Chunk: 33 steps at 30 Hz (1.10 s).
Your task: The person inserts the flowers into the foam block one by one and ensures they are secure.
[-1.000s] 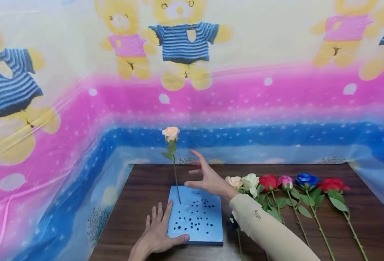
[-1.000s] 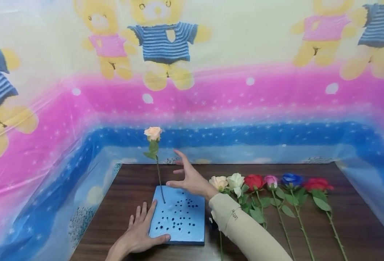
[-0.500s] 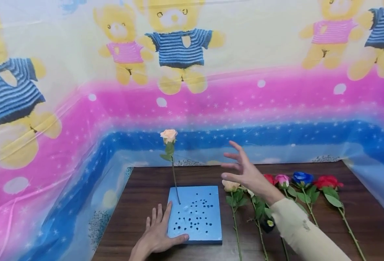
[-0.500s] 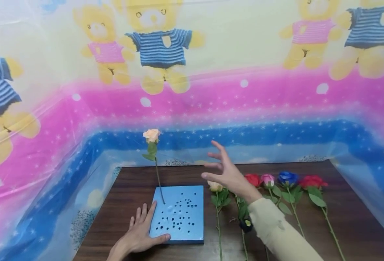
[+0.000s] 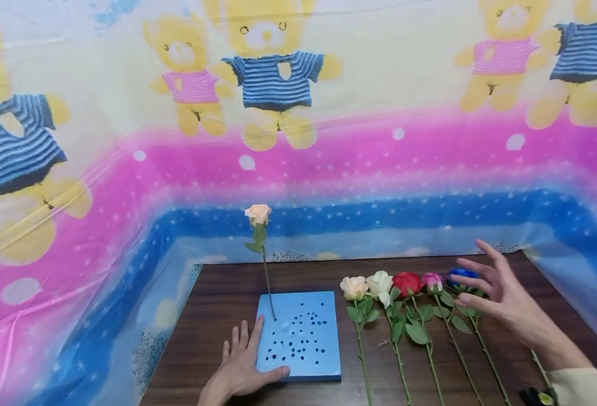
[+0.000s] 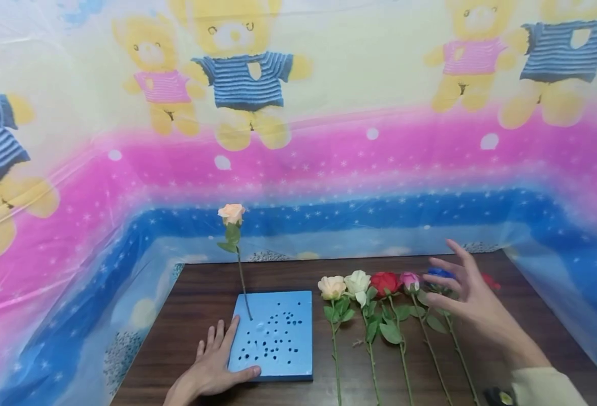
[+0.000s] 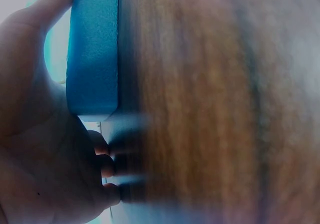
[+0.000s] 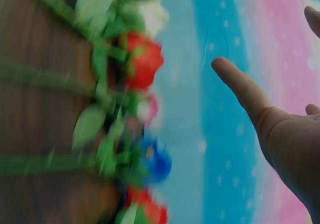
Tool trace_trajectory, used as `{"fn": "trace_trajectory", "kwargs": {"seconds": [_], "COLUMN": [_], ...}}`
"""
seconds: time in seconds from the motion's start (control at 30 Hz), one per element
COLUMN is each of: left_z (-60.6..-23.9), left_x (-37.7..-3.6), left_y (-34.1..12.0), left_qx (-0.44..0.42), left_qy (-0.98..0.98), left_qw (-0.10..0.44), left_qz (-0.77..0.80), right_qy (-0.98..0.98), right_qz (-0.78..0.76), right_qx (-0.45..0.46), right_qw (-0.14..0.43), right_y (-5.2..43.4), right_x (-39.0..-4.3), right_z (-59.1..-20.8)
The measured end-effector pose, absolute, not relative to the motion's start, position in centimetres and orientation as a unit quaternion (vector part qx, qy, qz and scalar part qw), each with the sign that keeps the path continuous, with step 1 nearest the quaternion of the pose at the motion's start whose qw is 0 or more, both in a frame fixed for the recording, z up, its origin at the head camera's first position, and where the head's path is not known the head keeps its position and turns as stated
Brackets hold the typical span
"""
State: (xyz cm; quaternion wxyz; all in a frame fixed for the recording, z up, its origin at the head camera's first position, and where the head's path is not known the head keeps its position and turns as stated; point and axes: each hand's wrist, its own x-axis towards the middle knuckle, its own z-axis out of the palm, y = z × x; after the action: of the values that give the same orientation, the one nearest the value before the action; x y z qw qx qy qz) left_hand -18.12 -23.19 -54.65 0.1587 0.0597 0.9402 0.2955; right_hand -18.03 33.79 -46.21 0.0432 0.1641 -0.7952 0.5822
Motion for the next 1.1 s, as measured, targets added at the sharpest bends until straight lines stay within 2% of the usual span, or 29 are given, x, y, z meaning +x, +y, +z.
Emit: {"fn": "trace_trajectory", "kwargs": {"seconds": [0.3, 0.43, 0.63, 0.83, 1.1], "left_z": [-55.1, -55.2, -55.0, -55.4, -55.0], "left_x": [-18.2, -18.2, -18.6, -18.6, -18.6], "left_y": [-23.5, -23.4, -23.2, -23.2, -23.2], "left_qx": [0.047, 0.052, 0.055, 0.050, 0.050], "left_qy": [0.934, 0.930, 0.936, 0.935, 0.935], "left_qw": [0.169, 0.174, 0.160, 0.171, 0.167], "left_qz": [0.311, 0.320, 0.309, 0.308, 0.309], "right_qy": [-0.739, -0.729, -0.755, -0.824, -0.838], "right_qz": [0.655, 0.670, 0.652, 0.561, 0.514], "right_qx": [0.152, 0.139, 0.065, -0.062, -0.121], "right_qw": [0.037, 0.034, 0.018, -0.052, -0.137], "right_y": [42.4, 45.5, 48.0, 48.9, 49.2], "right_x": [-14.0, -13.5, -13.9, -14.2, -14.8], "right_z": [-49.9, -51.3, -53.1, -54.5, -55.8]}}
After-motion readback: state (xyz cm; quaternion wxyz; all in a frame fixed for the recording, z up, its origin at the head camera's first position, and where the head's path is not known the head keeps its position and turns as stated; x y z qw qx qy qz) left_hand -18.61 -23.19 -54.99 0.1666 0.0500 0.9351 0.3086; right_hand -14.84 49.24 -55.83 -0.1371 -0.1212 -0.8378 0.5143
